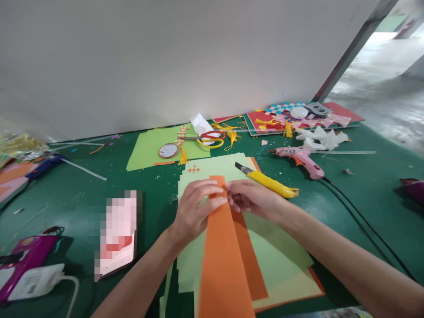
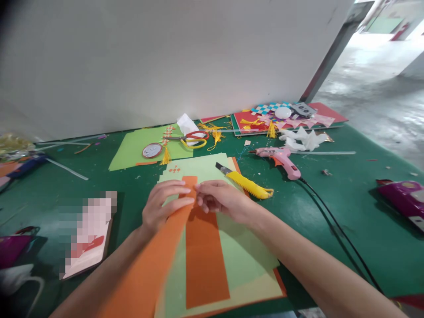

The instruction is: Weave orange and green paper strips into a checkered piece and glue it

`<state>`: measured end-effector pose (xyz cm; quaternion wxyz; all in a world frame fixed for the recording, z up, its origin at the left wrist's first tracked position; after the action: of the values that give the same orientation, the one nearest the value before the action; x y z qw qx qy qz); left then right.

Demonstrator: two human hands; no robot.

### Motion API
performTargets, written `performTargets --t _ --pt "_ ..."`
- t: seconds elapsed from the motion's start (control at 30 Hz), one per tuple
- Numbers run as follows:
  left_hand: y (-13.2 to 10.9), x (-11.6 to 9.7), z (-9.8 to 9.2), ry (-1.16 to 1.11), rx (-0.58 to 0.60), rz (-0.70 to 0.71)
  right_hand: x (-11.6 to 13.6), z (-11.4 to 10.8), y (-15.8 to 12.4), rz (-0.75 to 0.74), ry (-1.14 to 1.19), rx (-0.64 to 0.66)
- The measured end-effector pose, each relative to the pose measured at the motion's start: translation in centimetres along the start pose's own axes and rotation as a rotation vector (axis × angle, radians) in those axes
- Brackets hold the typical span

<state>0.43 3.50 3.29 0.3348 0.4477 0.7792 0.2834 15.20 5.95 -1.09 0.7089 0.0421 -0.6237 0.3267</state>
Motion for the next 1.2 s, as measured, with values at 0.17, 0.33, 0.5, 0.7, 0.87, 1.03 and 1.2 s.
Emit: performTargets --t 0.17,0.33,0.5,0.7,0.87,1.03,1.2 --pt "0.1 0.5 0.7 -0.016 0.038 -0.118 0.5 -0.9 -0.1 -0.131 -0.121 -0.158" --pt "-0.9 3.0 0.8 -0.366 -0.093 -0.742 1.1 -0.9 -0.1 -0.237 -0.348 -0.224" --pt "-0.7 2.5 0.8 -0.325 -0.004 -0.857 1.3 -0.5 -0.2 -0.300 -0.532 -0.257" --pt "-0.3 1.3 0.7 -0.196 0.008 -0.710 2.2 -0.4 -0.9 -0.414 -0.513 -0.329" --pt "-0.1 0.9 0.8 -0.196 -0.003 -0.652 2.7 -0.4 -1.3 -0.508 -0.446 -0.343" --pt "-0.1 0.8 0.8 -0.206 0.005 -0.655 2.8 -0.4 -1.5 -0.534 -0.407 -0.357" --pt "-0.3 1.1 1.0 -0.213 0.040 -0.709 3.1 -0.7 -1.7 -0.504 -0.444 -0.382"
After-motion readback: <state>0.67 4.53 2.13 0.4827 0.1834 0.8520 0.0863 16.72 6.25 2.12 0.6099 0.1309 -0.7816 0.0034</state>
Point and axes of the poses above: each hand's wrist, its own y-axis towards the middle knuckle, its own z-axis out of the palm, x = y × z, the point moved 5 cm from there along y, towards the middle knuckle, and after that the axes turned 7 degrees about -y, right-handed, at the moved point
